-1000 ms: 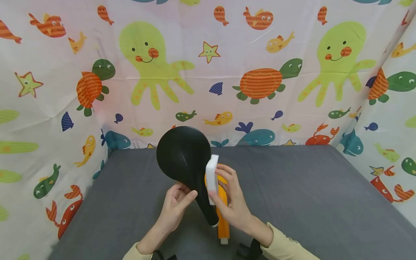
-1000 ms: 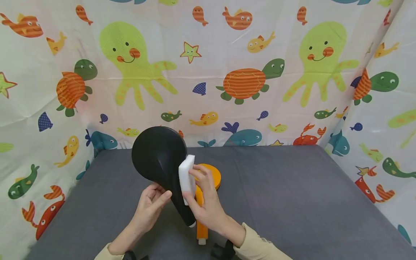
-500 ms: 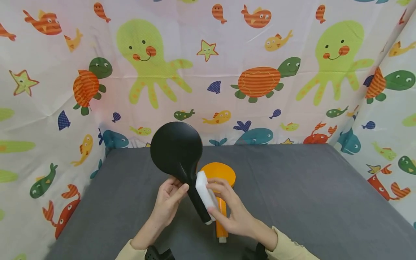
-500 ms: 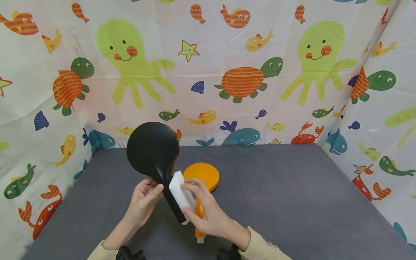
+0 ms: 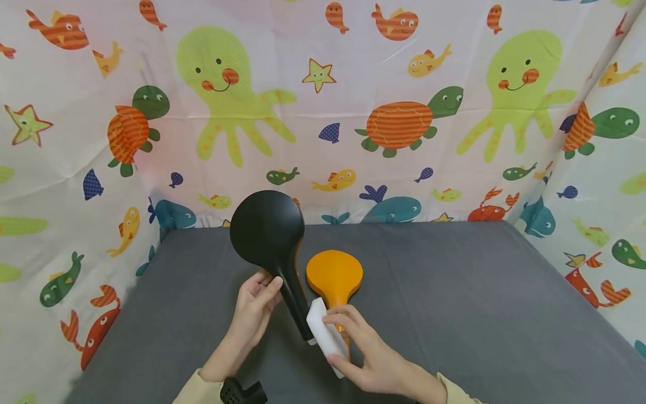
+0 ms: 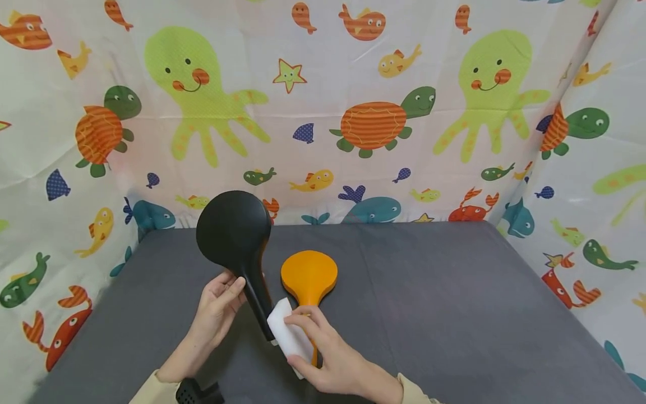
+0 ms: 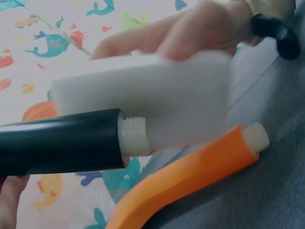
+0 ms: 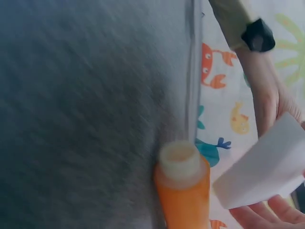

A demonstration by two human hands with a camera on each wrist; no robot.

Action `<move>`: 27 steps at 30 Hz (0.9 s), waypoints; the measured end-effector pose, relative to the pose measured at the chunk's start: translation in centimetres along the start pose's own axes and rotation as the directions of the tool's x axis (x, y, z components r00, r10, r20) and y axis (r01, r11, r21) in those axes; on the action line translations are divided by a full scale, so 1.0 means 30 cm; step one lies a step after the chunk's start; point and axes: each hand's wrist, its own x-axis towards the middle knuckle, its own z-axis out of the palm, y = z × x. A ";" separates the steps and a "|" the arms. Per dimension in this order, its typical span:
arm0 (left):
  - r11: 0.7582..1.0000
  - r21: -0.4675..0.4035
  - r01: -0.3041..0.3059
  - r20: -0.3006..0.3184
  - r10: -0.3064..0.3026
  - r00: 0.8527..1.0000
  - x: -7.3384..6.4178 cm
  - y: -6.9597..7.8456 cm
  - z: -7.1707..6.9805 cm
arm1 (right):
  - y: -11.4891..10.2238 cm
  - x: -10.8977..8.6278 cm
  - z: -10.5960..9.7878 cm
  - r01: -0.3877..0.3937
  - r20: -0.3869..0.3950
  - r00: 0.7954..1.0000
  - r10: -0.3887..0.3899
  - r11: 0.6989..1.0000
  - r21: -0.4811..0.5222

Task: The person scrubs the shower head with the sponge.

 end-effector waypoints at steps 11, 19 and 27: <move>0.971 0.085 0.222 -0.157 -0.207 0.966 0.025 -0.044 -0.118 | 0.000 -0.012 -0.099 -0.218 -0.030 0.976 0.216 0.962 -0.161; 0.864 0.187 0.468 -0.319 -0.397 0.860 0.022 -0.078 -0.160 | 0.015 -0.038 -0.212 -0.567 -0.267 0.823 0.501 0.721 -0.397; 0.811 0.246 0.531 -0.369 -0.428 0.825 0.011 -0.076 -0.166 | 0.035 -0.069 -0.209 -0.642 -0.271 0.756 0.597 0.593 -0.486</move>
